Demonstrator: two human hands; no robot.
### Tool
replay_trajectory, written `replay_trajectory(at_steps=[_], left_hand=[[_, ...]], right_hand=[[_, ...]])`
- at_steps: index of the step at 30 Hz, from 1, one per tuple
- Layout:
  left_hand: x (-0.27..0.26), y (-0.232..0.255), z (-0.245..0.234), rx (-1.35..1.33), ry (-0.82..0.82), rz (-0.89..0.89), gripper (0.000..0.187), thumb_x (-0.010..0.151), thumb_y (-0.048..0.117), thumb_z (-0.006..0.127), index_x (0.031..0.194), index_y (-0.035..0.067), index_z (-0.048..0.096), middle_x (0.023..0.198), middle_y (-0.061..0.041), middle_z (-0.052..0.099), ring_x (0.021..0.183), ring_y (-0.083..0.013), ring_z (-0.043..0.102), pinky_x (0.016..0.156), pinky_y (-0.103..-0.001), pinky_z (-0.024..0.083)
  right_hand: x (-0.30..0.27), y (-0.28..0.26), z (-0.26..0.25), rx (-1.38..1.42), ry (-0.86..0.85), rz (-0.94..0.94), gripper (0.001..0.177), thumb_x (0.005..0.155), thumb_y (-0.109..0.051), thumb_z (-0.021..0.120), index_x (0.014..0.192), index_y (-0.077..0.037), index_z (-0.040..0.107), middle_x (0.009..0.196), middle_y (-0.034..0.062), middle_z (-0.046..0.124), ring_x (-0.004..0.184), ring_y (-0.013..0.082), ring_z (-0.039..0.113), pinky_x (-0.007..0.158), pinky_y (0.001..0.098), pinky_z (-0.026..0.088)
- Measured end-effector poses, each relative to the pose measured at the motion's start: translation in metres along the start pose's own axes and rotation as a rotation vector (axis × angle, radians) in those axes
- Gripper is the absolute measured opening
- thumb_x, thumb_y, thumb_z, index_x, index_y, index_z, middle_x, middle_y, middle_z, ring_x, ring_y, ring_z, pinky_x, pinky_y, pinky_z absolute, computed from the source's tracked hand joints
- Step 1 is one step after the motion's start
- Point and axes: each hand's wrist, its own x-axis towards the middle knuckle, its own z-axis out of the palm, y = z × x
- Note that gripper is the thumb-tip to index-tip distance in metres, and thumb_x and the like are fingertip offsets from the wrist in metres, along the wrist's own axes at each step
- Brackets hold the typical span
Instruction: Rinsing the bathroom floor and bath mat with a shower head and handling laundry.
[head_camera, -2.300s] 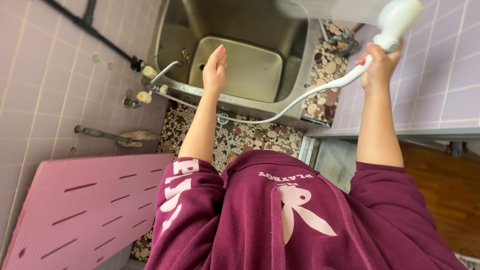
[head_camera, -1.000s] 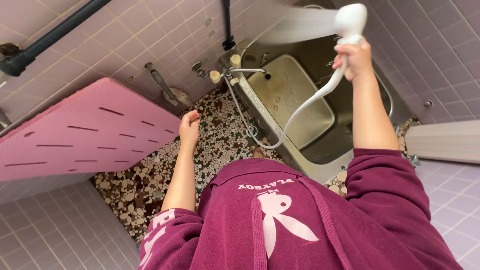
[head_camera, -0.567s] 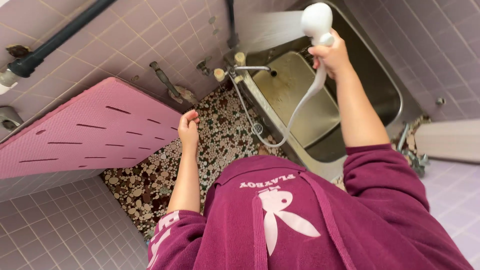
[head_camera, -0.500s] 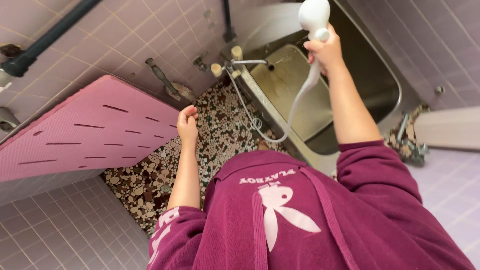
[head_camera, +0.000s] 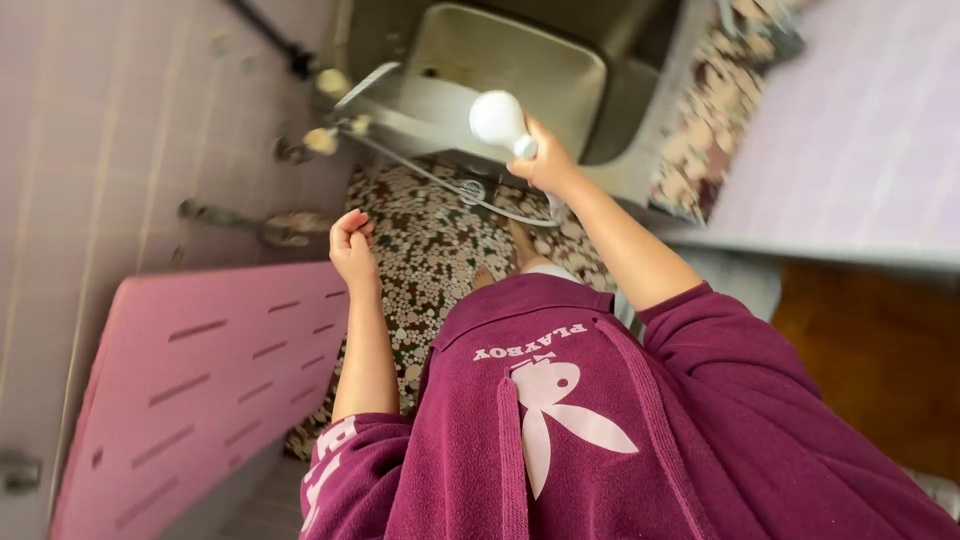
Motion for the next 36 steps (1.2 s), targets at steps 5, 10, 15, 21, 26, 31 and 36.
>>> replay_trajectory(at_steps=[5,10,15,21,26,31,36], left_hand=[[-0.002,-0.017,0.044,0.019,-0.176,-0.033,0.031,0.101,-0.003,0.044,0.118,0.009,0.068,0.112,-0.001,0.070,0.097,-0.0102,0.066,0.082,-0.027,0.054],[-0.020,-0.002,0.088,0.147,-0.293,-0.010,0.030,0.102,-0.002,0.045,0.117,0.008,0.069,0.113,-0.001,0.070,0.096,-0.0099,0.065,0.083,-0.026,0.054],[-0.041,-0.024,0.123,0.158,-0.313,-0.042,0.030,0.101,-0.004,0.044,0.116,0.006,0.068,0.111,-0.001,0.070,0.096,-0.0103,0.064,0.084,-0.027,0.053],[-0.091,-0.027,0.180,0.161,-0.394,-0.005,0.028,0.100,-0.006,0.046,0.113,0.004,0.069,0.111,-0.003,0.070,0.095,-0.0115,0.063,0.087,-0.028,0.054],[-0.119,-0.028,0.197,0.157,-0.453,0.100,0.032,0.098,-0.007,0.046,0.121,0.003,0.066,0.119,-0.004,0.068,0.102,-0.0139,0.065,0.093,-0.029,0.054],[-0.145,-0.056,0.164,0.212,-0.326,0.089,0.035,0.098,-0.007,0.045,0.125,0.003,0.065,0.126,-0.006,0.062,0.105,-0.0149,0.066,0.091,-0.029,0.054],[-0.178,-0.062,0.112,0.177,-0.243,0.087,0.035,0.098,-0.008,0.046,0.126,0.003,0.064,0.130,-0.007,0.061,0.106,-0.0164,0.066,0.094,-0.029,0.055]], right_hand=[[-0.098,0.083,-0.061,-0.053,0.251,0.191,0.094,0.077,-0.007,0.076,0.160,-0.016,0.032,0.114,0.0080,0.067,0.078,0.0136,0.067,0.058,0.0285,0.059],[-0.189,0.216,-0.141,0.033,0.576,0.226,0.077,0.079,-0.002,0.080,0.148,-0.009,0.045,0.109,0.0096,0.065,0.079,0.0164,0.068,0.059,0.0311,0.059],[-0.258,0.246,-0.178,0.325,0.950,0.211,0.082,0.077,0.008,0.073,0.150,-0.013,0.041,0.103,0.0070,0.061,0.064,0.0181,0.061,0.052,0.0325,0.054],[-0.293,0.253,-0.216,0.327,0.895,0.191,0.083,0.082,0.012,0.074,0.153,-0.014,0.039,0.112,0.0093,0.061,0.071,0.0178,0.064,0.053,0.0321,0.054],[-0.300,0.265,-0.258,0.451,1.090,0.273,0.091,0.077,0.013,0.071,0.153,-0.018,0.033,0.111,0.0102,0.064,0.066,0.0225,0.066,0.053,0.0349,0.058],[-0.288,0.298,-0.237,0.378,0.752,0.286,0.093,0.076,0.015,0.075,0.155,-0.015,0.038,0.110,0.0096,0.064,0.076,0.0184,0.069,0.057,0.0326,0.058],[-0.290,0.333,-0.203,0.213,0.496,0.399,0.085,0.077,0.014,0.078,0.152,-0.009,0.044,0.106,0.0128,0.067,0.075,0.0206,0.066,0.060,0.0323,0.056]])
